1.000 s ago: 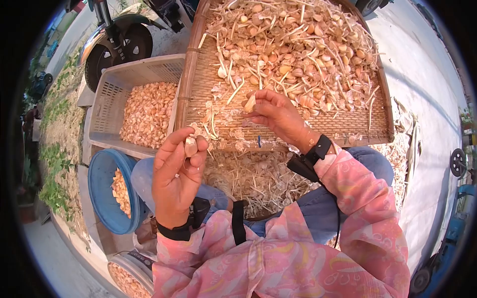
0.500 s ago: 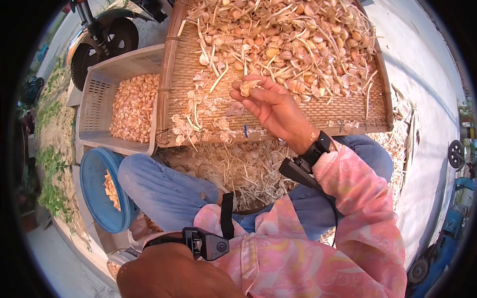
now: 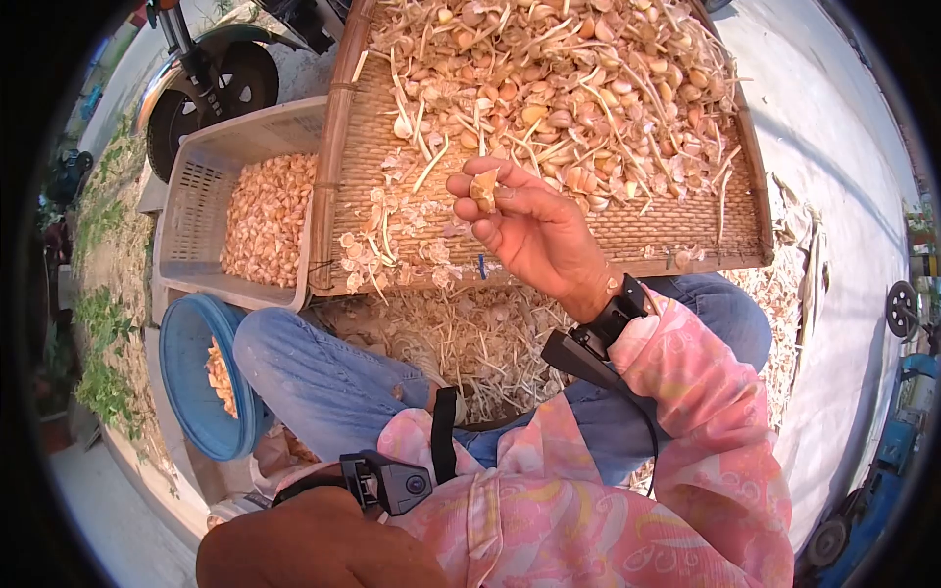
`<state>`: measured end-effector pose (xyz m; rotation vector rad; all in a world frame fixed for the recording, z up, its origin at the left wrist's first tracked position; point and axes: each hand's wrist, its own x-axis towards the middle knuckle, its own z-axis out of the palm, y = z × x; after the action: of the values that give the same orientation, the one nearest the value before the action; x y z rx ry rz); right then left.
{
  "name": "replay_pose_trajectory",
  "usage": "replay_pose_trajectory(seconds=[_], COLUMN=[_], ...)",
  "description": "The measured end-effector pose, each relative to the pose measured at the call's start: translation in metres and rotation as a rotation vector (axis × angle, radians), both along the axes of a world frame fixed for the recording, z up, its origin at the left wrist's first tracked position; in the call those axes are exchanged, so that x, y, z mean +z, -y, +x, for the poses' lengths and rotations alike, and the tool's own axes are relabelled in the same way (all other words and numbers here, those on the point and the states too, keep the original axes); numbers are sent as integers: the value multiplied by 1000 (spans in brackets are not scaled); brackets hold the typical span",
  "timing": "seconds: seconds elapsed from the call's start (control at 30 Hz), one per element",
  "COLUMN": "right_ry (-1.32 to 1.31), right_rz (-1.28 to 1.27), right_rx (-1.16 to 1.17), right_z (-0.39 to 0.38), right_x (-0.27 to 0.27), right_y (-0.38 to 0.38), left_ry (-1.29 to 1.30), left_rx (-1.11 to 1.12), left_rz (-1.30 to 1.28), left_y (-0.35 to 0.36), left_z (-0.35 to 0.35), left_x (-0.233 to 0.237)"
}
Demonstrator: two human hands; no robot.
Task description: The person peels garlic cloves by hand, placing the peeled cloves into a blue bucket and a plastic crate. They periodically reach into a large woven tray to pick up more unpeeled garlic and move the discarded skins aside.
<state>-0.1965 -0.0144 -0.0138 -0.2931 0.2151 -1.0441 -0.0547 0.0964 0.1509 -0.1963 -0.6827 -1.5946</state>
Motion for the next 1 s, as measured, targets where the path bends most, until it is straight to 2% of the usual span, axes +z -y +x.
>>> replay_pose_trajectory(seconds=[0.07,0.17,0.2,0.3,0.37,0.47,0.53,0.57,0.6,0.67,0.77,0.87,1.0], right_ry=[0,-64,-131,-315,-422,-673,-788,-842,-876,-947,-1283,-1343,-1376], right_rz=[10,11,3,-4,-6,-127,-244,-309,-331,-371,-702,-880,-971], right_rx=[-1,-44,-60,-95,-107,-104,-130,-141,-135,-131,-332,-448,-478], right_z=[2,1,1,6,11,14,19,22,25,26,19,16,12], right_x=[-4,-8,-8,-4,3,-10,-21,-23,-21,-15,-20,-10,-2], right_y=[-2,-2,-1,-2,-3,-1,-1,0,-1,-6,-8,-11,-14], left_ry=[308,814,1004,1381,1686,1871,1707,1569,1575,1424,1378,1173,1071], left_rx=[43,480,715,1040,950,1093,659,475,335,187,289,375,425], left_rz=[-180,115,195,526,578,84,269,210,184,185,143,208,92], left_y=[33,55,75,121,145,159,137,131,121,111,99,87,77], left_z=[41,109,136,209,257,255,160,134,102,63,37,30,25], left_x=[-18,-23,-42,-103,-146,-173,-126,-137,-134,-154,-169,-172,-165])
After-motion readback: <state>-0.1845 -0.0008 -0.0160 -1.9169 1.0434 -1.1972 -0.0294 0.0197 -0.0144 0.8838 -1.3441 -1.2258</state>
